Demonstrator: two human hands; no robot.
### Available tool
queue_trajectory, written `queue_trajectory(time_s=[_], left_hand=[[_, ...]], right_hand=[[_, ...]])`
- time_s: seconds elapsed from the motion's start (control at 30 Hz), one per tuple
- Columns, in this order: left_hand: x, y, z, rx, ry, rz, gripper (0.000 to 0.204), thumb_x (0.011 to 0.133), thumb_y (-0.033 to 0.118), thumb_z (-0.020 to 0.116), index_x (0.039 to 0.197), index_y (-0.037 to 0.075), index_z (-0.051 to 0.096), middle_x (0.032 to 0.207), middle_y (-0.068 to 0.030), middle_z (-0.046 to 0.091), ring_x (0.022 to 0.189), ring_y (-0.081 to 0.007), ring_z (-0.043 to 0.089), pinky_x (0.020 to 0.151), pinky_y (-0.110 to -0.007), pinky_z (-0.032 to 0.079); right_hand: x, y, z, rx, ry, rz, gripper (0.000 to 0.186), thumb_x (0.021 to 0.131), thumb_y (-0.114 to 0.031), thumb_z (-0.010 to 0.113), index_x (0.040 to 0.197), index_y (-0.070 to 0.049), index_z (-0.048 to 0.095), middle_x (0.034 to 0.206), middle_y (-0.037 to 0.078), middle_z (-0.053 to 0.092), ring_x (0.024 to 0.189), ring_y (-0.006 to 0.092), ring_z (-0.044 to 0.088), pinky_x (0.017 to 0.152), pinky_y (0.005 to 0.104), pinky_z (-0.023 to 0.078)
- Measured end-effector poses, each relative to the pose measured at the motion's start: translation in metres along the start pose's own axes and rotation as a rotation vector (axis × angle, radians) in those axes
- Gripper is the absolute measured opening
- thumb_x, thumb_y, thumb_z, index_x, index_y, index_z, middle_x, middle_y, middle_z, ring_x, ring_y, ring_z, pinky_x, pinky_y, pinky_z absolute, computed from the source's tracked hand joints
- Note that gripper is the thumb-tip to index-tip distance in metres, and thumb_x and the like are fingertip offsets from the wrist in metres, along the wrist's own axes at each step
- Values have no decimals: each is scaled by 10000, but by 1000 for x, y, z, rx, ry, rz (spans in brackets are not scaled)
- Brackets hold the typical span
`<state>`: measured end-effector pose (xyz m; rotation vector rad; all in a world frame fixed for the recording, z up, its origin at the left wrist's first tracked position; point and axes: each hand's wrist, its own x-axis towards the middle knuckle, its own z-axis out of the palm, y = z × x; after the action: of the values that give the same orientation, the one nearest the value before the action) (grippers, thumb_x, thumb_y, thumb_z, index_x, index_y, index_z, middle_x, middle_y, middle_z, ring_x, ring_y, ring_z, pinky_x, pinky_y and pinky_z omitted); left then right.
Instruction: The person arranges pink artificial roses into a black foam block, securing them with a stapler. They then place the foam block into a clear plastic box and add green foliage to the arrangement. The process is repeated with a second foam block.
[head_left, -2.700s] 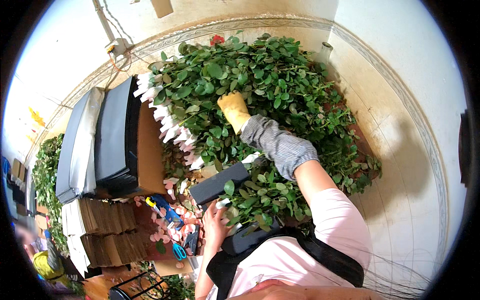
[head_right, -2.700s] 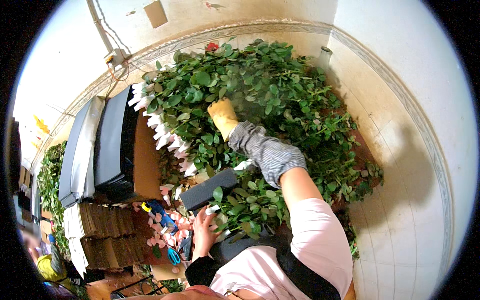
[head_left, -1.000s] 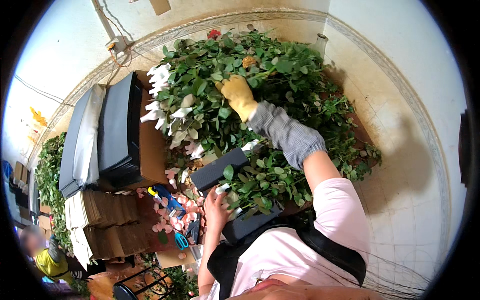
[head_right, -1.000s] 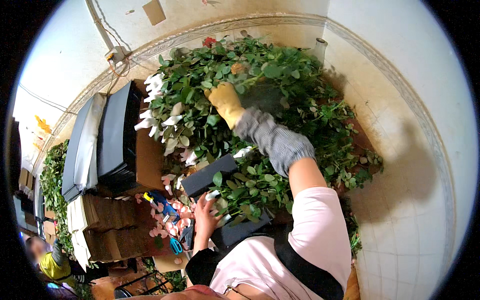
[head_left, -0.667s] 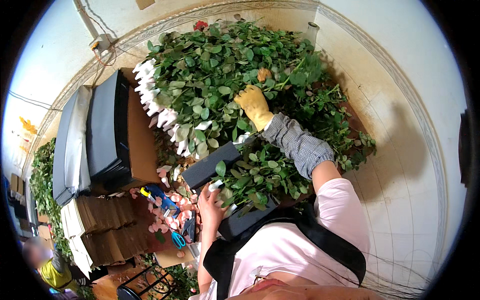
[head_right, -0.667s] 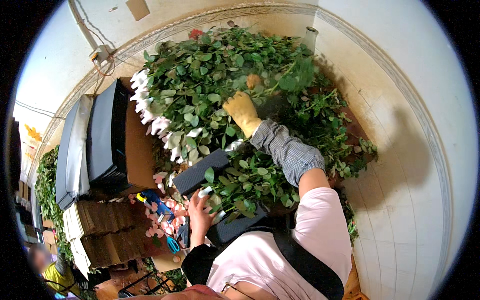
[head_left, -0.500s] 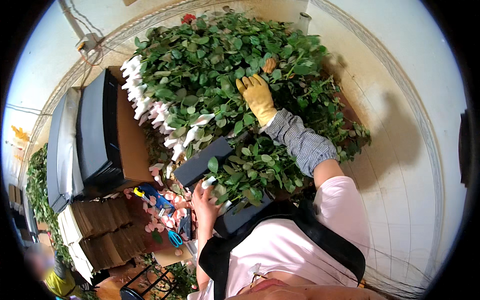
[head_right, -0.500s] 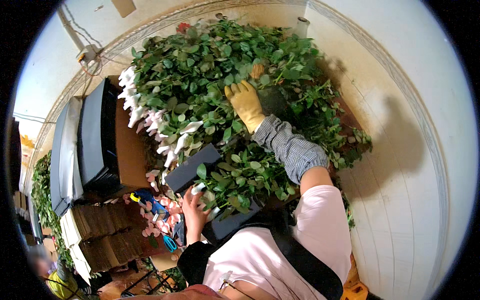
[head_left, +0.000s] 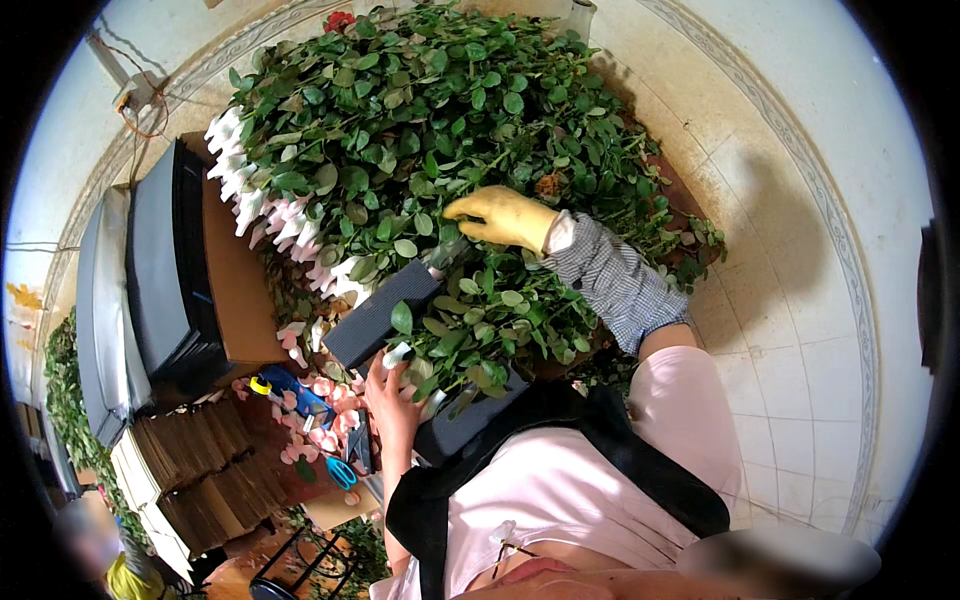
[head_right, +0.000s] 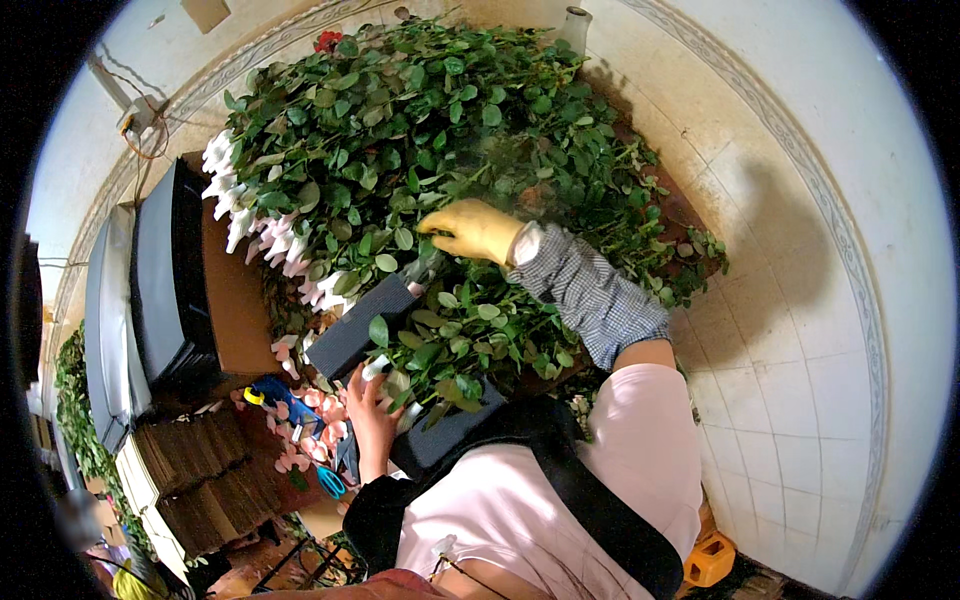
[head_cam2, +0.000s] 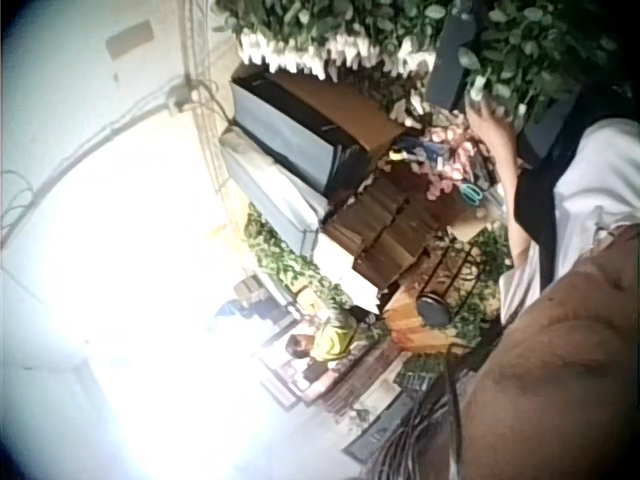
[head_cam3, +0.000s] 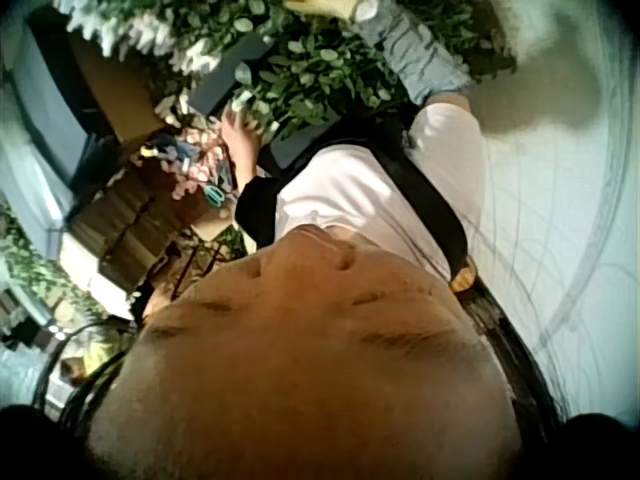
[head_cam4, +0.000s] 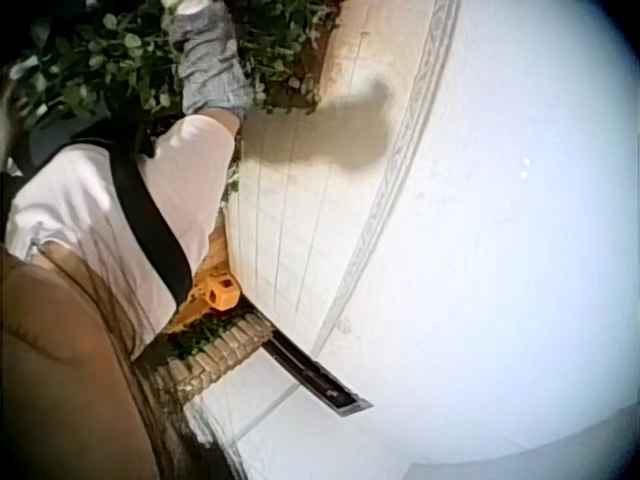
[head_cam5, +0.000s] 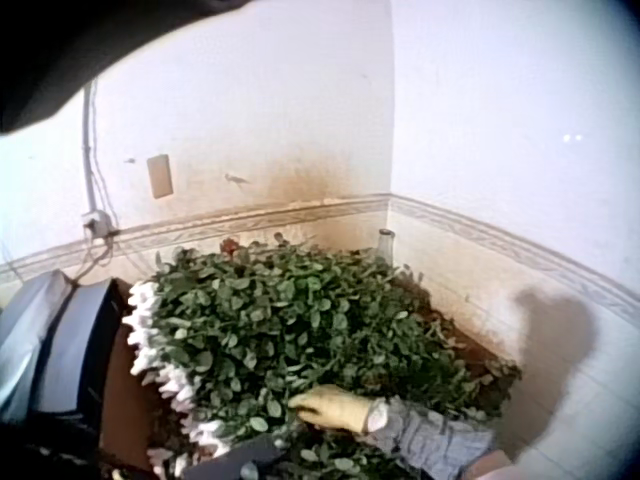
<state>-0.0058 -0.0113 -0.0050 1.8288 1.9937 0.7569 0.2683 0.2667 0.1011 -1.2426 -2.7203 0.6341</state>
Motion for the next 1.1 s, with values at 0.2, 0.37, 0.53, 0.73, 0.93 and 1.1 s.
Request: queue_trajectory(time_s=[0.2, 0.37, 0.53, 0.73, 0.93, 1.1], left_hand=[[9, 9, -2, 41, 17, 36, 721, 537, 22, 914, 1211, 86, 665, 1478, -160, 467, 1291, -393, 504, 1050, -460, 478], [0, -2, 3, 15, 8, 13, 673, 557, 117, 923, 1186, 110, 683, 1495, -166, 458, 1292, -393, 498, 1064, -493, 430], [0, 1, 6, -9, 50, 29, 641, 564, 134, 921, 1162, 111, 694, 1458, -165, 492, 1279, -379, 518, 1053, -480, 434], [9, 12, 6, -20, 31, 53, 606, 589, 119, 894, 1161, 126, 692, 1458, -145, 503, 1300, -363, 508, 1076, -476, 410], [-2, 10, 3, -54, 72, -3, 609, 603, 122, 884, 1175, 130, 676, 1462, -138, 490, 1292, -361, 507, 1080, -489, 391], [1, 1, 9, -99, 104, 32, 631, 649, 231, 895, 1226, 134, 660, 1463, -163, 469, 1287, -385, 497, 1074, -493, 398]], right_hand=[[69, 44, 32, -790, 55, 211, 335, 897, -77, 607, 1216, -170, 649, 1419, 64, 579, 1398, 249, 450, 1225, 427, 283], [89, 10, 0, -648, 710, -100, 216, 921, -92, 553, 1079, -166, 680, 1329, 45, 654, 1309, 234, 549, 1196, 425, 322], [93, 14, -58, -517, 607, 132, 409, 764, 0, 761, 1139, -140, 677, 1279, 87, 667, 1236, 258, 594, 1085, 420, 450], [53, 65, -123, 143, 1370, -293, 452, 772, -69, 779, 1207, -90, 655, 1108, 103, 695, 1079, 306, 643, 921, 412, 545], [-6, 4, -182, -874, 905, -155, 428, 863, 63, 581, 1218, -151, 687, 1237, 87, 706, 1171, 281, 665, 1012, 402, 544], [-55, 45, -143, -234, 587, -174, 556, 817, 195, 468, 1200, -132, 703, 1329, 100, 666, 1262, 292, 616, 1087, 373, 502]])
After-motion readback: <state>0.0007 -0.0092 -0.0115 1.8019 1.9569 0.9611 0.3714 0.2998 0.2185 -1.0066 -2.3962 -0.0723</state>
